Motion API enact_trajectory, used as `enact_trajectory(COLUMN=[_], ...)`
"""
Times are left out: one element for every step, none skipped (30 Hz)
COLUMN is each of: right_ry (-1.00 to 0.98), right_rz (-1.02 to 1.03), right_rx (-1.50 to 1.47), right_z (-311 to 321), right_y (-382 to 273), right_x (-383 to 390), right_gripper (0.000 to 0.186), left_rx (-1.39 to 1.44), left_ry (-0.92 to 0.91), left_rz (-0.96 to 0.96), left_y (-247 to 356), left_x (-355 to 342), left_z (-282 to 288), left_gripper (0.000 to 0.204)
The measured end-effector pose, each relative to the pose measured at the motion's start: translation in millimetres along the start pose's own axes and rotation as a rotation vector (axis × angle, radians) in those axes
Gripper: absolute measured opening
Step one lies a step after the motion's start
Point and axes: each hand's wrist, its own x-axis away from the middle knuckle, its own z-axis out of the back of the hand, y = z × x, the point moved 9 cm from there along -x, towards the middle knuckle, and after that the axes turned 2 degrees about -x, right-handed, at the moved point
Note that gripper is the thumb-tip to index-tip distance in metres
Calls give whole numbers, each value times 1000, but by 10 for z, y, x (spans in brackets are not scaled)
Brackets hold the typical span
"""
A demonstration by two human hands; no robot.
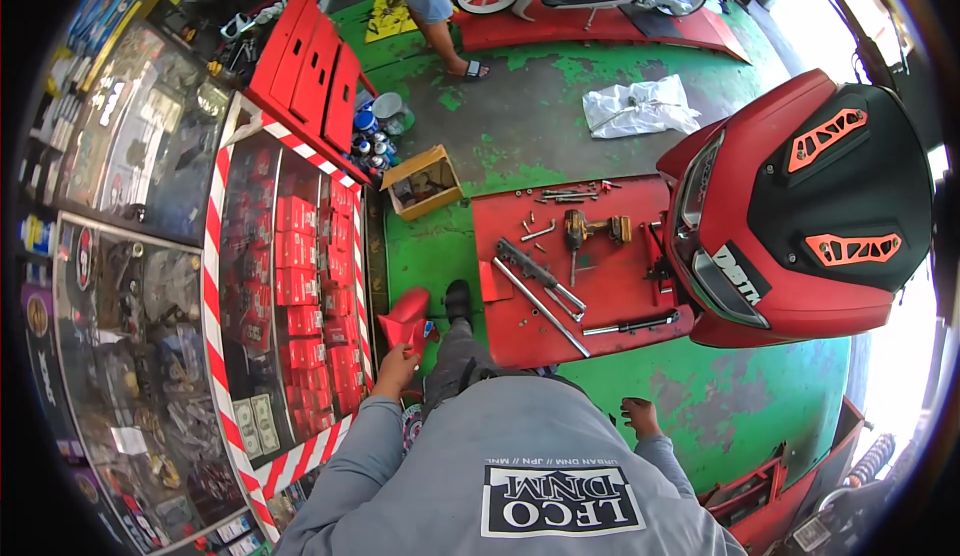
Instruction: Dismantling and cleaning motorcycle suspension components on a tray in a repair shop.
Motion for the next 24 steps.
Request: enact_trajectory(right_ry=[17,36,45,59,76,95,112,111,107,101,112,123,124,120,113,130,148,165,152,162,183,204,211,229], right_rz=[-8,-17,-25,-33,-41,-55,-71,-70,-70,-71,-83,-78,-76,-72,-84,-53,-23,10,6,16,21,28,23,4], right_rx=[-7,-16,-28,-40,-53,-65,-80,-82,-82,-80,-86,-66,-39,-12,-8,2,11,19,25,48,67,87,87,85], right_z=[-36,-89,-179,-269,-364,-452,-569,-720,-879,-1030,-1155,-1273,-1420,-1558,-1679,-1736,-1781,-1828,-1903,-1940,-1942,-1951,-1960,-1958], right_y=[23,44,24,-4,-35,-46,-60,-127,-197,-265,-318,-389,-472,-548,-612,-712,-812,-936,-1040,-1159,-1222,-1277,-1273,-1248], right_x=[21,39,81,122,161,222,273,312,350,401,430,459,519,561,604,626,647,663,678,690,713,736,748,772], right_gripper=[33,34,34,34,34,34,34,34,34,34,34,34,34,34,34,34,34,35,35,34,34,34,34,34], left_rx=[-17,-26,-36,-47,-58,-70,-94,-114,-134,-143,-132,-121,-108,-126,-144,-145,-163,-181,-183,-204,-225,-226,-187,-147], left_ry=[7,-5,-24,-47,-72,-93,-121,-151,-179,-200,-224,-246,-263,-274,-284,-291,-311,-331,-326,-280,-246,-250,-252,-253], left_rz=[-11,-18,-33,-49,-66,-76,-87,-100,-111,-116,-144,-168,-181,-199,-216,-205,-192,-180,-167,-203,-246,-242,-238,-234], left_y=[53,102,92,87,89,70,49,65,75,87,198,312,366,436,513,606,689,772,709,700,749,753,843,926], left_x=[-67,-151,-253,-369,-504,-633,-772,-917,-1056,-1205,-1362,-1527,-1657,-1817,-1987,-2136,-2271,-2404,-2577,-2755,-2886,-3001,-3117,-3206], left_z=[74,139,172,203,234,270,311,354,393,430,474,514,587,650,710,770,823,890,971,1077,1136,1163,1185,1203], left_gripper=[45,45,44,43,42,42,42,42,42,42,42,42,42,43,45,45,45,45,45,46,46,46,46,46])
